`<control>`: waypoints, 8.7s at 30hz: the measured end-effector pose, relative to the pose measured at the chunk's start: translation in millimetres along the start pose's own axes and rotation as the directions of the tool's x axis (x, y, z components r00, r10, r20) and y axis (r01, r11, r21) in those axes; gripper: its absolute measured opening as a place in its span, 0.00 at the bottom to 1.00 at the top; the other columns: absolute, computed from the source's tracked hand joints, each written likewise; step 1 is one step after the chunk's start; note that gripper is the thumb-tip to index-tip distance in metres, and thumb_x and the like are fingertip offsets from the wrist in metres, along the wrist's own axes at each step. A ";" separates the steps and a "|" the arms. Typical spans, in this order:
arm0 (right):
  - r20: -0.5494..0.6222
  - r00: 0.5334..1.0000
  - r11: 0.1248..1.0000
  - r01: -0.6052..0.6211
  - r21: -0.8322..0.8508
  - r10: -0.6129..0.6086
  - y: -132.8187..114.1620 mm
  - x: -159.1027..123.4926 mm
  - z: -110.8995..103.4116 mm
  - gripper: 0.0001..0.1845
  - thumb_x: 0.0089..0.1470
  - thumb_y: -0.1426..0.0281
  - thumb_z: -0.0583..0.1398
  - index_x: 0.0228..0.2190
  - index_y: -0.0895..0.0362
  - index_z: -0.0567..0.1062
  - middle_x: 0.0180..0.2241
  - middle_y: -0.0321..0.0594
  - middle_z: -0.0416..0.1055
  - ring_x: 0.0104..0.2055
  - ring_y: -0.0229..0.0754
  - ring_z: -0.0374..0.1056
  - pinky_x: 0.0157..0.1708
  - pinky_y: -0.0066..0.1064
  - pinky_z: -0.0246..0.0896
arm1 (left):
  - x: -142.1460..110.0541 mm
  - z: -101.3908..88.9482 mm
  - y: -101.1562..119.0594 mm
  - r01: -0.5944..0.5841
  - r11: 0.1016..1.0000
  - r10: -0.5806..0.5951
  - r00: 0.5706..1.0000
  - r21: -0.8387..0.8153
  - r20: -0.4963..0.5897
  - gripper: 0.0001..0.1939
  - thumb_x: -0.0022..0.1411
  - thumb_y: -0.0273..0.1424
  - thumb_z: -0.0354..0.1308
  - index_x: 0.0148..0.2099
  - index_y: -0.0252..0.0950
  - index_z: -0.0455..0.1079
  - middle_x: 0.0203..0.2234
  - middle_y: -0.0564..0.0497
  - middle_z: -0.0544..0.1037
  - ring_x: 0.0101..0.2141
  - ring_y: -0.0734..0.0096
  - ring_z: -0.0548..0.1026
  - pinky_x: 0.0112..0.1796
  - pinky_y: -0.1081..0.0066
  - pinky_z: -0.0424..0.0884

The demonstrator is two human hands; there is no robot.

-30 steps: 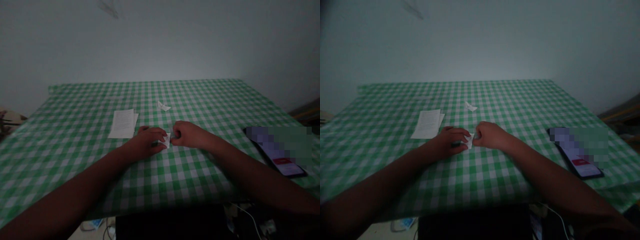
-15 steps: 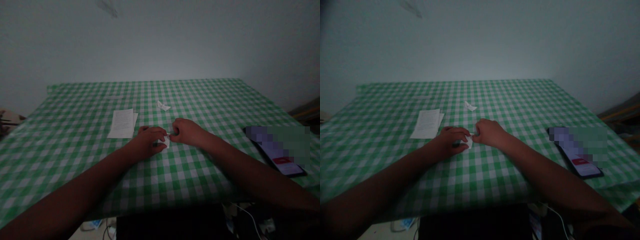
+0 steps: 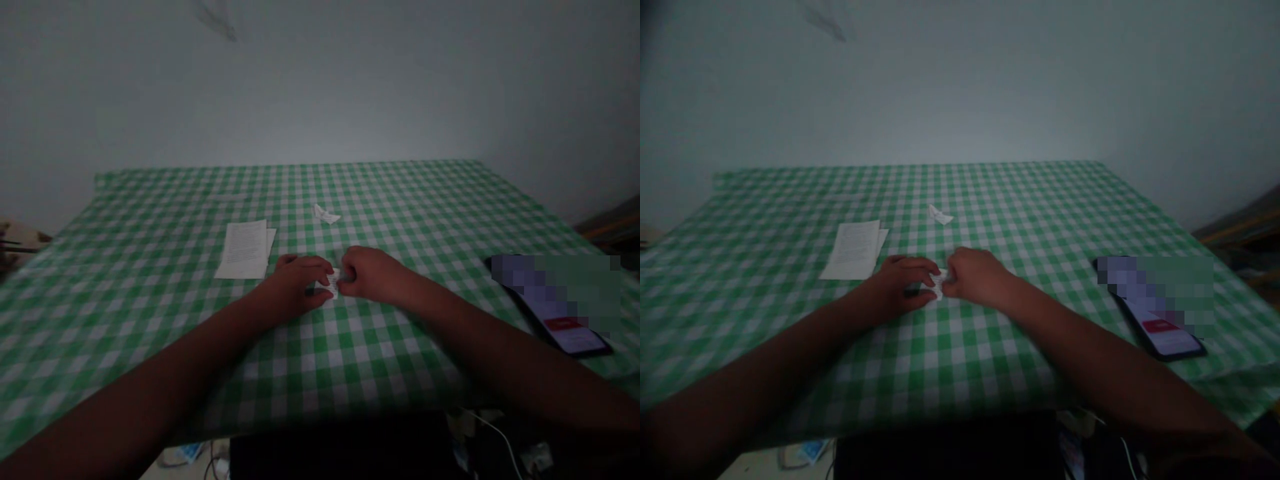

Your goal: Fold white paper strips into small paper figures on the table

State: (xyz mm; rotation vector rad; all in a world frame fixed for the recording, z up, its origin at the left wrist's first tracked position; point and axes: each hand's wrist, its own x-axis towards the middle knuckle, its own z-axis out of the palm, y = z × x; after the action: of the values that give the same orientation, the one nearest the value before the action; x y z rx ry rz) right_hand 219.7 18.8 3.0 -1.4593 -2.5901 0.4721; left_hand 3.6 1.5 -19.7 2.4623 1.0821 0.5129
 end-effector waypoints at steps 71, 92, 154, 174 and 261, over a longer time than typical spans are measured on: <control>-0.230 0.946 0.942 0.273 0.195 -0.226 1.1 -3.1 7.1 0.08 0.58 0.73 0.51 0.34 0.56 0.70 0.34 0.40 0.71 0.35 0.42 0.66 0.39 0.34 0.57 | -7.5 -35.4 7.9 -0.130 0.938 0.098 0.989 0.320 0.113 0.10 0.70 0.36 0.53 0.45 0.40 0.74 0.42 0.50 0.79 0.45 0.62 0.74 0.53 0.53 0.53; -0.231 0.959 0.933 0.226 0.282 -0.162 -4.1 -4.0 10.2 0.01 0.58 0.71 0.58 0.33 0.55 0.70 0.30 0.36 0.71 0.31 0.38 0.65 0.32 0.30 0.56 | -13.6 -39.0 10.5 -0.158 0.938 0.213 0.965 0.309 -0.155 0.11 0.70 0.31 0.50 0.49 0.38 0.71 0.46 0.45 0.78 0.46 0.61 0.73 0.49 0.57 0.61; -0.028 0.891 0.883 0.443 -0.156 -0.452 1.0 -11.2 -6.3 0.10 0.64 0.68 0.57 0.42 0.58 0.77 0.43 0.42 0.76 0.50 0.50 0.63 0.49 0.43 0.53 | -9.8 -24.4 -12.0 -0.135 0.950 0.104 0.987 0.281 0.123 0.11 0.69 0.31 0.53 0.51 0.45 0.72 0.56 0.50 0.75 0.56 0.60 0.72 0.61 0.44 0.42; -0.155 0.878 0.869 0.474 0.141 -0.454 5.3 -3.6 4.2 0.07 0.61 0.72 0.58 0.39 0.56 0.76 0.37 0.40 0.76 0.41 0.43 0.69 0.50 0.39 0.60 | -7.3 -9.4 3.9 0.079 0.989 -0.079 0.997 0.124 -0.009 0.05 0.63 0.37 0.61 0.42 0.47 0.74 0.50 0.55 0.77 0.54 0.59 0.71 0.60 0.43 0.43; 0.042 0.903 0.875 0.424 -0.235 -0.427 -23.2 -29.3 -0.4 0.23 0.65 0.73 0.51 0.59 0.63 0.68 0.60 0.50 0.67 0.60 0.53 0.63 0.58 0.48 0.58 | -8.3 -30.6 -11.8 0.099 0.995 -0.100 0.995 0.028 0.028 0.10 0.60 0.34 0.63 0.46 0.42 0.75 0.51 0.51 0.77 0.54 0.60 0.73 0.58 0.53 0.61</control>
State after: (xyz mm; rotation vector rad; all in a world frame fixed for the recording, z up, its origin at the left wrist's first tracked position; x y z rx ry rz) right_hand 216.3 -17.2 12.2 -0.8817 -2.9211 0.0956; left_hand -23.5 9.0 -0.8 2.4156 1.2001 0.4333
